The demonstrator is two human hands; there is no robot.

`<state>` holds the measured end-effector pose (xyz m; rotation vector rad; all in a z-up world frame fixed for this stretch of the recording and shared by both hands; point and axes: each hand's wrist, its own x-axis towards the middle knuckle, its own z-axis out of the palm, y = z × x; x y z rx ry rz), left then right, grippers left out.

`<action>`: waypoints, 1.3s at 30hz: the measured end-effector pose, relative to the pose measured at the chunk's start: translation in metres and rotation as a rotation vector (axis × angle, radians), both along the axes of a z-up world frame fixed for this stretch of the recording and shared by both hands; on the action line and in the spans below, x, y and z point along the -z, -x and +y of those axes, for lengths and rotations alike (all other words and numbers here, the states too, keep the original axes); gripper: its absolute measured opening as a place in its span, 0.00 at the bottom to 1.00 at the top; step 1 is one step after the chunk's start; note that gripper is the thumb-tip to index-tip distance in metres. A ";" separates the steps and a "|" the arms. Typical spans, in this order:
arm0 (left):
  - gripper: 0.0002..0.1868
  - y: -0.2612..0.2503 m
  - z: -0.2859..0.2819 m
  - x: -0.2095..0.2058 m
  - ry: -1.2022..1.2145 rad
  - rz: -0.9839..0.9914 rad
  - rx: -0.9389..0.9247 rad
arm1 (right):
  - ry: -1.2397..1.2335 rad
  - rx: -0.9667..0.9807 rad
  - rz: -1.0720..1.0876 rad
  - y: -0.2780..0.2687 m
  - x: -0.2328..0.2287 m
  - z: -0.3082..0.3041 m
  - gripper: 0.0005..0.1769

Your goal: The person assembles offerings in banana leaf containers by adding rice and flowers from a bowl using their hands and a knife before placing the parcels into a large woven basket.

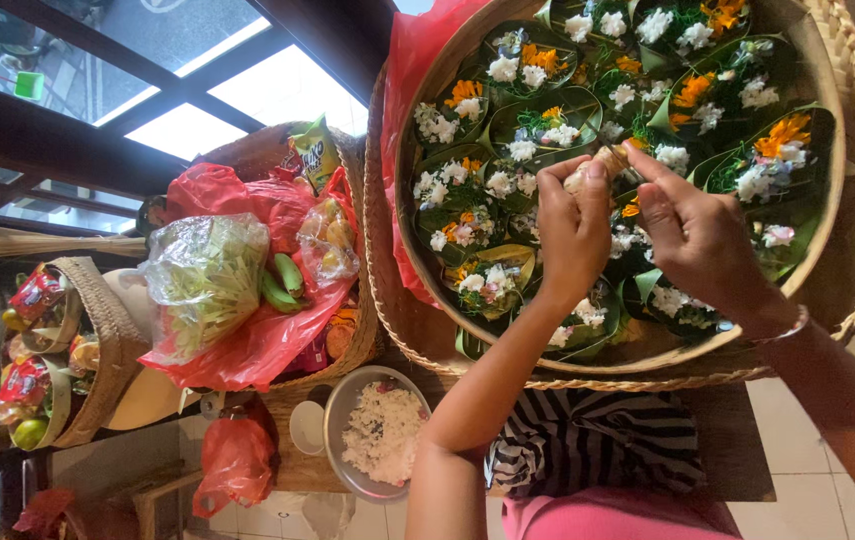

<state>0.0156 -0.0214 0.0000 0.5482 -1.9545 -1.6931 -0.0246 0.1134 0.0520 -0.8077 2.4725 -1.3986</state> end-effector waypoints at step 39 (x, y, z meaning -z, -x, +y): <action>0.20 -0.007 -0.054 0.044 -0.537 -0.055 0.187 | -0.267 -0.022 0.005 0.078 0.046 -0.005 0.25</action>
